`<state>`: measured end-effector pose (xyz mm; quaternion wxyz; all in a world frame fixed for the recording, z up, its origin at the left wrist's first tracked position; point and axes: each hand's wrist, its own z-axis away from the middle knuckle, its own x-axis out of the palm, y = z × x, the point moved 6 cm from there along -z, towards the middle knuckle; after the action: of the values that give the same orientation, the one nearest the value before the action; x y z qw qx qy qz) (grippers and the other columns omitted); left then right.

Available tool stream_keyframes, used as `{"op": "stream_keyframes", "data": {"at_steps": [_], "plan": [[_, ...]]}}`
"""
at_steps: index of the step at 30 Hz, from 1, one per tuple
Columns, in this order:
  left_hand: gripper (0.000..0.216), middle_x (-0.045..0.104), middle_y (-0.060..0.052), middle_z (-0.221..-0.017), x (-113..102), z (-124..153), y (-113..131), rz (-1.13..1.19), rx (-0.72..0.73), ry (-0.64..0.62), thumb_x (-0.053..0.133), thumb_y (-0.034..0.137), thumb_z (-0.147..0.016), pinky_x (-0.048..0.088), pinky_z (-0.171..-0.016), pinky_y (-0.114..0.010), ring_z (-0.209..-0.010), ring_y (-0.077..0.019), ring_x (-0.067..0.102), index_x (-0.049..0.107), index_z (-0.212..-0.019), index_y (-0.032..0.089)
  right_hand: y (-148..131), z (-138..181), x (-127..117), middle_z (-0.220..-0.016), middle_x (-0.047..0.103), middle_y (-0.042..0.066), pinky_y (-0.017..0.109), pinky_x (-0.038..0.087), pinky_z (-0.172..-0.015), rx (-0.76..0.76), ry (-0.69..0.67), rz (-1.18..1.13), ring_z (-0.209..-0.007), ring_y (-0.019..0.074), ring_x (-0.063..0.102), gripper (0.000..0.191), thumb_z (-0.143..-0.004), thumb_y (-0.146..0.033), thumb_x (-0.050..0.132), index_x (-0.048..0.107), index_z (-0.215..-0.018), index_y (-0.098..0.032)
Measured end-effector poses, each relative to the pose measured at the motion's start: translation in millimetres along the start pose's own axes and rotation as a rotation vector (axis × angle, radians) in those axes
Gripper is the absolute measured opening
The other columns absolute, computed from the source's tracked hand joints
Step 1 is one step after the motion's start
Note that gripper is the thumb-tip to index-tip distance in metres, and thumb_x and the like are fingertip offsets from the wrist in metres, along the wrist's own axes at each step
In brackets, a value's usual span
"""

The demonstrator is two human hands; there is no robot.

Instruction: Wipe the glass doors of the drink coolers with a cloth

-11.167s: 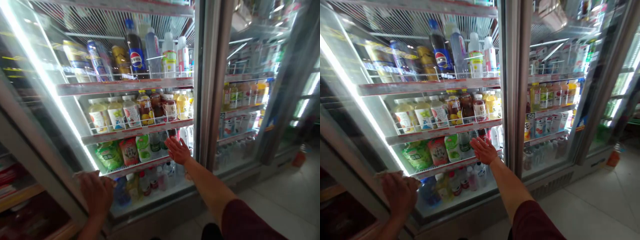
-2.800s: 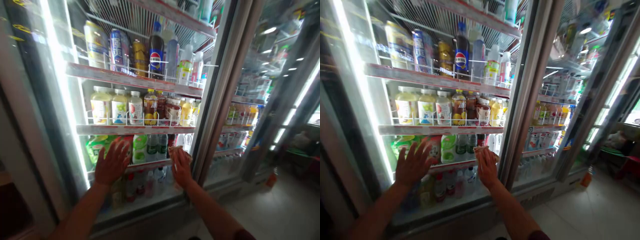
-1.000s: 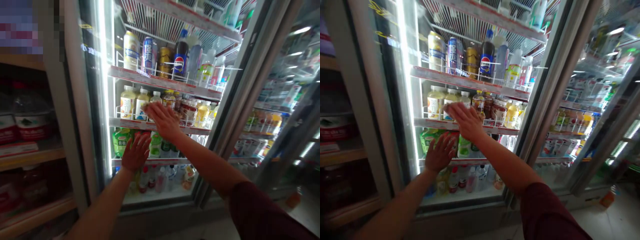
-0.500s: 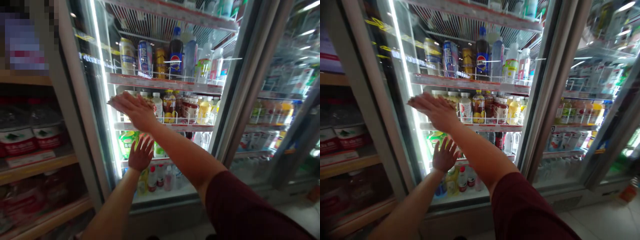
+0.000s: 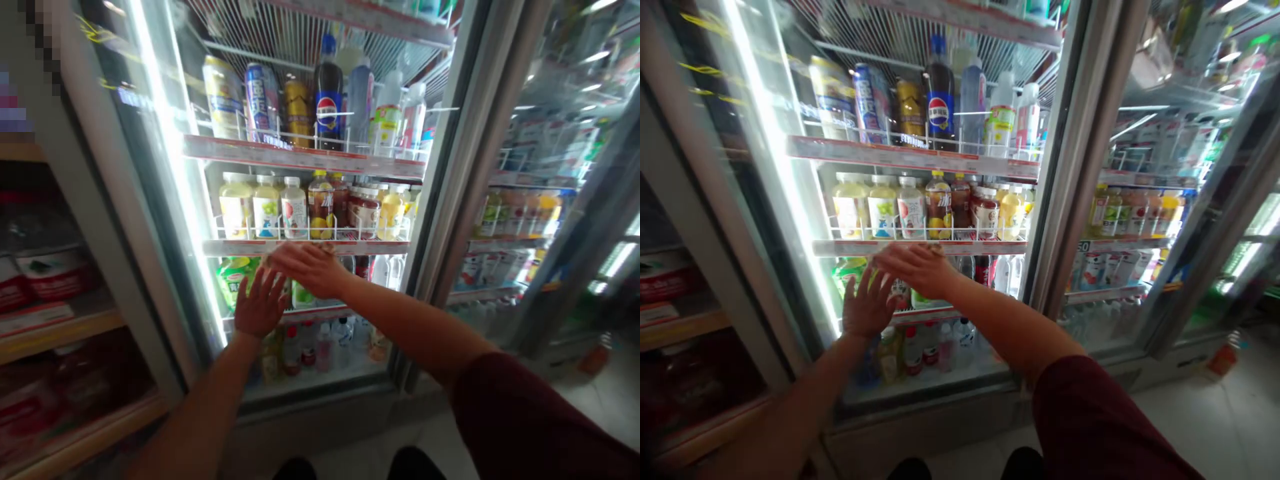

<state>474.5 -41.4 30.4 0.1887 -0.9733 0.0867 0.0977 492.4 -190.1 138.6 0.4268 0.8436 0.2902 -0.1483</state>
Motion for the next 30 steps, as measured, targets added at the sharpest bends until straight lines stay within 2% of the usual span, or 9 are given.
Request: {"op": "stream_keyframes", "data": {"at_steps": [3,8,10,14,16,20,25,29,30], "plan": [[0.059,0.031,-0.010,-0.163,3,3,-3,0.022,-0.024,-0.012,0.055,0.032,-0.097,0.006,-0.128,-0.050,-0.156,-0.0246,0.008,0.038,-0.153,0.021,3,22,0,-0.162,0.037,-0.009,0.035,0.026,-0.126,-0.133,-0.065,-0.054,-0.154,0.0123,0.024,0.062,-0.098,-0.017,0.043,0.033,-0.156,-0.034],[0.067,0.027,-0.006,-0.164,7,4,-6,0.023,-0.062,-0.055,0.052,0.033,-0.098,0.009,-0.127,-0.055,-0.156,-0.0250,0.008,0.025,-0.159,0.030,54,56,-16,-0.164,0.034,0.000,0.051,0.021,-0.127,0.389,0.134,-0.005,-0.156,0.0240,0.017,0.063,-0.098,-0.019,0.044,0.028,-0.159,-0.029],[0.072,0.025,-0.007,-0.165,7,4,-5,0.011,-0.048,-0.056,0.055,0.032,-0.097,0.009,-0.127,-0.054,-0.157,-0.0241,0.007,0.020,-0.160,0.028,41,75,-9,-0.161,0.040,0.003,0.047,0.024,-0.126,0.257,0.132,-0.038,-0.155,0.0231,0.020,0.059,-0.098,-0.016,0.041,0.036,-0.156,-0.025],[0.077,0.026,-0.008,-0.164,7,4,-6,0.014,-0.048,-0.025,0.057,0.030,-0.094,0.010,-0.127,-0.054,-0.156,-0.0249,0.009,0.018,-0.161,0.029,10,112,4,-0.153,0.050,-0.013,0.023,0.031,-0.119,-0.229,0.012,-0.120,-0.148,0.0054,0.034,0.056,-0.096,-0.011,0.039,0.050,-0.144,-0.038],[0.077,0.028,-0.009,-0.163,8,4,-7,0.032,-0.057,-0.023,0.057,0.030,-0.093,0.012,-0.126,-0.057,-0.156,-0.0266,0.011,0.018,-0.161,0.031,28,120,-1,-0.154,0.048,-0.012,0.029,0.031,-0.122,-0.111,0.033,-0.080,-0.149,0.0086,0.034,0.055,-0.097,-0.015,0.040,0.047,-0.147,-0.039],[0.078,0.028,-0.009,-0.163,7,3,-6,0.038,-0.046,-0.009,0.058,0.029,-0.092,0.011,-0.125,-0.058,-0.155,-0.0278,0.013,0.019,-0.160,0.031,88,142,-23,-0.156,0.047,0.003,0.050,0.028,-0.123,0.503,0.180,0.076,-0.152,0.0247,0.030,0.051,-0.101,-0.023,0.043,0.043,-0.152,-0.028],[0.078,0.029,-0.009,-0.163,6,2,-6,0.023,-0.043,-0.004,0.058,0.028,-0.092,0.010,-0.126,-0.054,-0.156,-0.0250,0.011,0.019,-0.160,0.029,112,140,-34,-0.151,0.054,-0.006,0.042,0.032,-0.123,0.142,-0.012,-0.053,-0.147,0.0174,0.040,0.047,-0.102,-0.026,0.043,0.048,-0.147,-0.038],[0.080,0.027,-0.008,-0.164,8,4,-7,0.022,-0.057,-0.014,0.058,0.029,-0.092,0.012,-0.126,-0.056,-0.156,-0.0269,0.012,0.017,-0.161,0.032,183,119,-78,-0.161,0.040,0.010,0.053,0.028,-0.124,0.703,0.402,0.231,-0.155,0.0246,0.020,0.052,-0.105,-0.029,0.028,0.039,-0.154,-0.015],[0.080,0.026,-0.006,-0.164,9,4,-7,0.020,-0.061,-0.021,0.058,0.029,-0.093,0.012,-0.126,-0.056,-0.155,-0.0270,0.012,0.016,-0.161,0.033,188,109,-83,-0.162,0.037,0.012,0.053,0.027,-0.124,0.746,0.448,0.270,-0.156,0.0254,0.016,0.053,-0.105,-0.028,0.027,0.037,-0.154,-0.011]]}}
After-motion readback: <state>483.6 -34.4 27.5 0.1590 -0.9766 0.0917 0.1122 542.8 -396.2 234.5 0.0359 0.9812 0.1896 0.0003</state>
